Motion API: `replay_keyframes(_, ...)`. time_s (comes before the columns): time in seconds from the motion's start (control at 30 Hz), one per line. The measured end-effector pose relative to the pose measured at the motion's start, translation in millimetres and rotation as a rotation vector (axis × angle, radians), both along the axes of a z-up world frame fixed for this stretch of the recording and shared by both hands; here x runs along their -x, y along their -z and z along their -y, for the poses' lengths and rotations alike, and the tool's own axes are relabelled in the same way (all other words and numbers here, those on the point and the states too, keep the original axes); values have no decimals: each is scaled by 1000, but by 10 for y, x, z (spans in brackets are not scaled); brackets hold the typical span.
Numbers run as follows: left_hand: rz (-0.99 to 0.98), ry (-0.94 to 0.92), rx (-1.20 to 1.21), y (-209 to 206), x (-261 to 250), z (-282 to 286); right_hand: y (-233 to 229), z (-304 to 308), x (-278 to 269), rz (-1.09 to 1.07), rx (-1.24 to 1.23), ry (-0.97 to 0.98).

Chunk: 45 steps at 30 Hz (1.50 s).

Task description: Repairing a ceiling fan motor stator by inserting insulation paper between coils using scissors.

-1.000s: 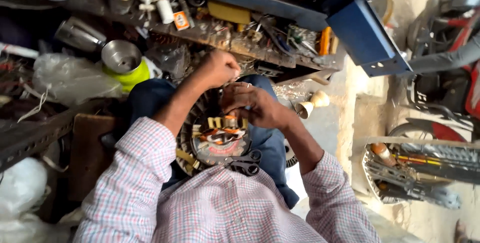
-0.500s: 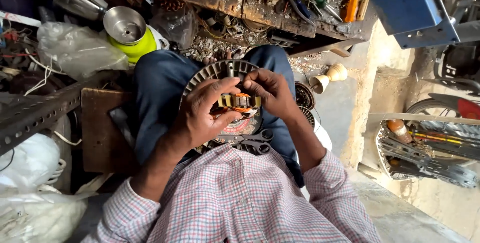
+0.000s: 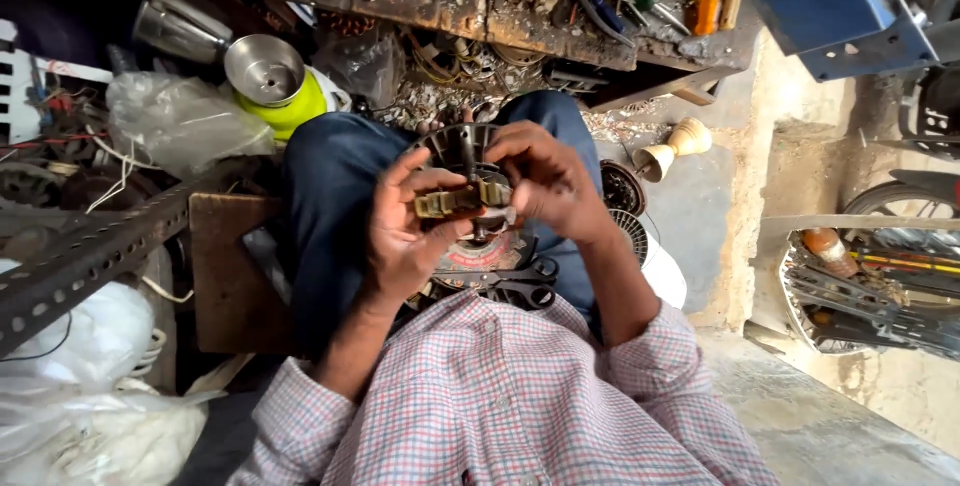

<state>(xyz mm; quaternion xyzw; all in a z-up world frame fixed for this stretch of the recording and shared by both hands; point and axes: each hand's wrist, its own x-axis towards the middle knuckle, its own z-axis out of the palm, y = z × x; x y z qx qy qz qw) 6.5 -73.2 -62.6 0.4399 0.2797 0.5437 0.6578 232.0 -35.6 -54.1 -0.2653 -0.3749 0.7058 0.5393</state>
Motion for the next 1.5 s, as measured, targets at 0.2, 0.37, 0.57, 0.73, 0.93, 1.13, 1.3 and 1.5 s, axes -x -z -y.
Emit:
replay_keyframes(0.2, -315, -164, -244, -74, 26, 78, -282, -46, 89, 818, -535, -196)
replay_keyframes(0.37, -870, -378, -673, -183, 55, 183, 56, 69, 92, 813, -485, -145)
replay_keyframes(0.57, -983, -436, -639, -300, -82, 254, 167, 193, 109, 574, -319, -20)
replay_keyframes(0.73, -933, -431, -651, -288, -143, 119, 181, 152, 126, 580, -301, -22)
replay_keyframes(0.93, -1138, -278, -944, -328, 68, -43, 239, 60, 119, 569, -417, 4)
replay_keyframes(1.13, -928, -368, -770, -389, 138, 1, -32, 113, 110, 361, -263, -171)
replay_keyframes(1.3, -700, -305, -526, -329, 122, -29, 178, 167, 170, 534, -317, 10)
replay_keyframes(1.5, -738, -179, -428, -375, 177, -83, 261, 206, 197, 524, -307, 69)
